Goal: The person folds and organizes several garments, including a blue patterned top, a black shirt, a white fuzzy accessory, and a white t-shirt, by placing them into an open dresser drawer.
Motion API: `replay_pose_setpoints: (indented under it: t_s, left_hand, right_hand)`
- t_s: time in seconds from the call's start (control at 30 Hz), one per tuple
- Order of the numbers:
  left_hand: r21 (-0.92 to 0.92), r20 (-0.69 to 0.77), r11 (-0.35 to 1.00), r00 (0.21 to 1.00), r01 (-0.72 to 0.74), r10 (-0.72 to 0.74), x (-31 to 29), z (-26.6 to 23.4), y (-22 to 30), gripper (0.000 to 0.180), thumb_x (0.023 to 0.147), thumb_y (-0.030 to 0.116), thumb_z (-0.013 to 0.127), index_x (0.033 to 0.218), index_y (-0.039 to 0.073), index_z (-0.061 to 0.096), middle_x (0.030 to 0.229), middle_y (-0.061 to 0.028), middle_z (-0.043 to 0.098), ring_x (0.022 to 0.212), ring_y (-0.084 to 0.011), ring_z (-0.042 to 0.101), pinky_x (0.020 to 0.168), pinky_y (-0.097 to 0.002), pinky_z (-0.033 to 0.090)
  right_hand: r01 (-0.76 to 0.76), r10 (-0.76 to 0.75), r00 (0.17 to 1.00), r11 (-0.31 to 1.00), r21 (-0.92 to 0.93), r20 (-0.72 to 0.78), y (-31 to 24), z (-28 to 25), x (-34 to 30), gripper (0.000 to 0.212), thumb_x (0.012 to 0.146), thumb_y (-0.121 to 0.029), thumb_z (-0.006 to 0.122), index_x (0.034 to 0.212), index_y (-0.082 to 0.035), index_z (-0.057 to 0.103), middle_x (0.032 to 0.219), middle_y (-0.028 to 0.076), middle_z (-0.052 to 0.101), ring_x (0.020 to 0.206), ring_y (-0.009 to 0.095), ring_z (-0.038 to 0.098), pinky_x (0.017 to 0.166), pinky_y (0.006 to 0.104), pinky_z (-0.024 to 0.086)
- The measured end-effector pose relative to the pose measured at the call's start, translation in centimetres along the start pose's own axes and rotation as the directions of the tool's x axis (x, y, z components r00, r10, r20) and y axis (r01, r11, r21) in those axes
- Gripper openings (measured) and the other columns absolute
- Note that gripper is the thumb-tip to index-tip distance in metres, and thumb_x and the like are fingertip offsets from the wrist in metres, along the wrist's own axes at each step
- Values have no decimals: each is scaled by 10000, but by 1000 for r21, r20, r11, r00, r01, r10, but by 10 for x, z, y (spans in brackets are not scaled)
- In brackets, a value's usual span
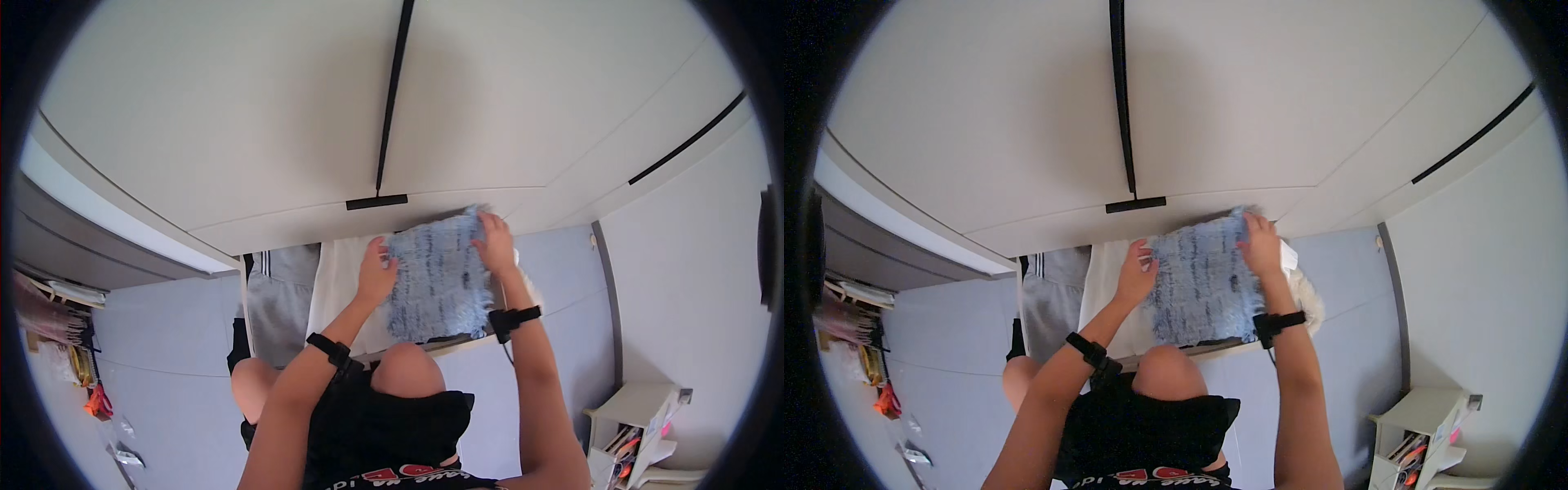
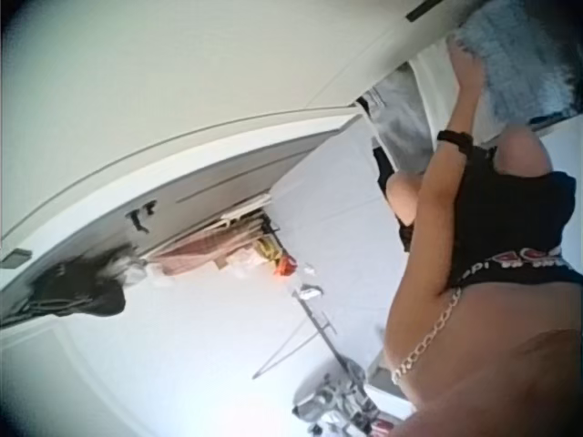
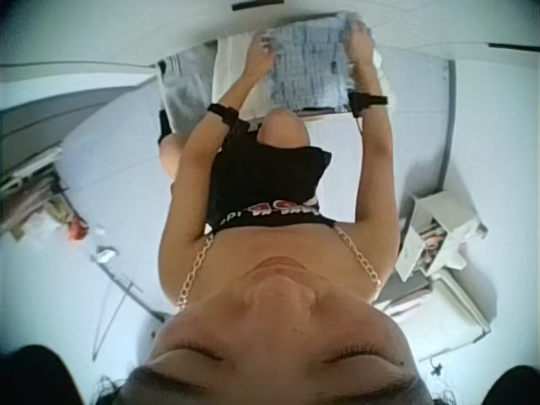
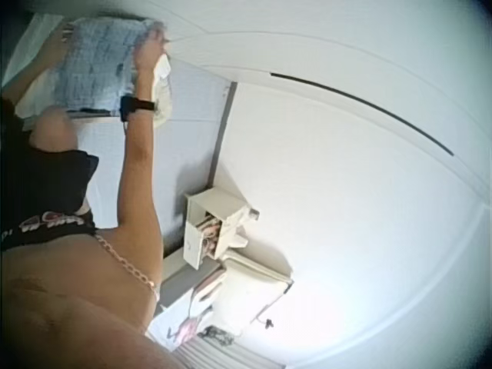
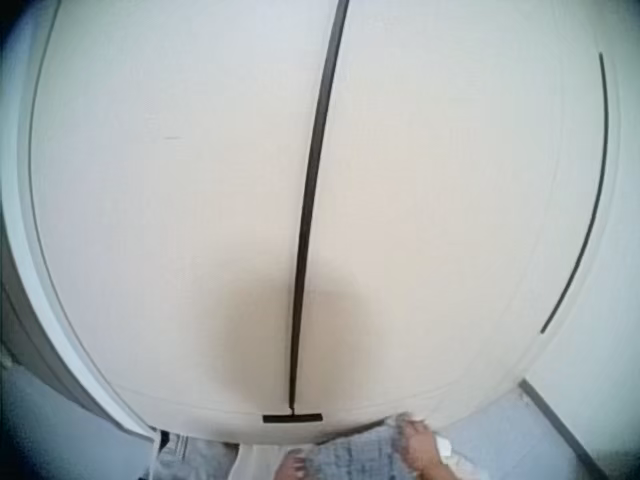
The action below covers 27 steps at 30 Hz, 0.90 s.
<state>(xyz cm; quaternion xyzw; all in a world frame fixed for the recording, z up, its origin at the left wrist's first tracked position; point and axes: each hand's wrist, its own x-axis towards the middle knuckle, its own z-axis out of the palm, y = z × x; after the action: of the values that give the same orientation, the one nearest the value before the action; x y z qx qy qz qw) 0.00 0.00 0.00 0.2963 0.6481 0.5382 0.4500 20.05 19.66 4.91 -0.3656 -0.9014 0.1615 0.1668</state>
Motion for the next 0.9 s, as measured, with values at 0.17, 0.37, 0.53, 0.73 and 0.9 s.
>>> replay_pose_setpoints:
  t_s: [0.17, 0.37, 0.53, 0.73, 0.9]
  left_hand:
    - [937, -58, 337, 993, 91, -107, -36, -57, -65, 799, 650, 272, 710, 1323, 182, 289, 1383, -205, 178, 1262, -467, 137, 938, -570, 285]
    - [948, -261, 88, 904, 306, -337, -68, -94, -55, 1181, 493, 377, 812, 1374, 356, 25, 1435, -158, -115, 1281, -481, -8, 856, -728, 215]
    - [937, -250, 125, 876, 326, -413, -77, -119, -67, 1272, 433, 373, 839, 1358, 403, -33, 1426, -183, -134, 1271, -501, 26, 842, -738, 218]
    - [953, -153, 144, 833, 267, -531, -63, -130, -66, 1290, 395, 451, 830, 1361, 394, -22, 1406, -253, -108, 1242, -548, 53, 819, -733, 255]
    - [935, -127, 205, 811, 291, -571, -57, -133, -75, 1235, 421, 475, 811, 1352, 427, 1, 1414, -236, -100, 1242, -545, 75, 832, -729, 242]
  right_hand:
    - [-78, 60, 978, 993, 83, 202, -35, 86, -20, 399, 702, -104, 620, 1075, 0, 523, 1061, 188, 540, 1027, 344, 489, 903, 373, 388]
    - [-7, 55, 966, 982, -189, 253, -56, 161, -24, 603, 792, -346, 539, 1286, -54, 352, 1353, 146, 323, 1277, 306, 247, 1036, 445, 212]
    - [134, -76, 968, 962, -236, 240, -42, 195, -14, 657, 847, -455, 388, 1336, -35, 265, 1408, 119, 232, 1315, 281, 160, 1068, 444, 89]
    - [137, -54, 961, 946, -293, 272, -33, 218, 29, 566, 871, -440, 327, 1246, -26, 417, 1303, 144, 402, 1251, 283, 299, 1058, 418, 148]
    - [25, 56, 944, 970, -240, 326, -40, 219, 36, 527, 872, -414, 327, 1187, -19, 477, 1264, 149, 445, 1220, 287, 342, 1053, 408, 173]
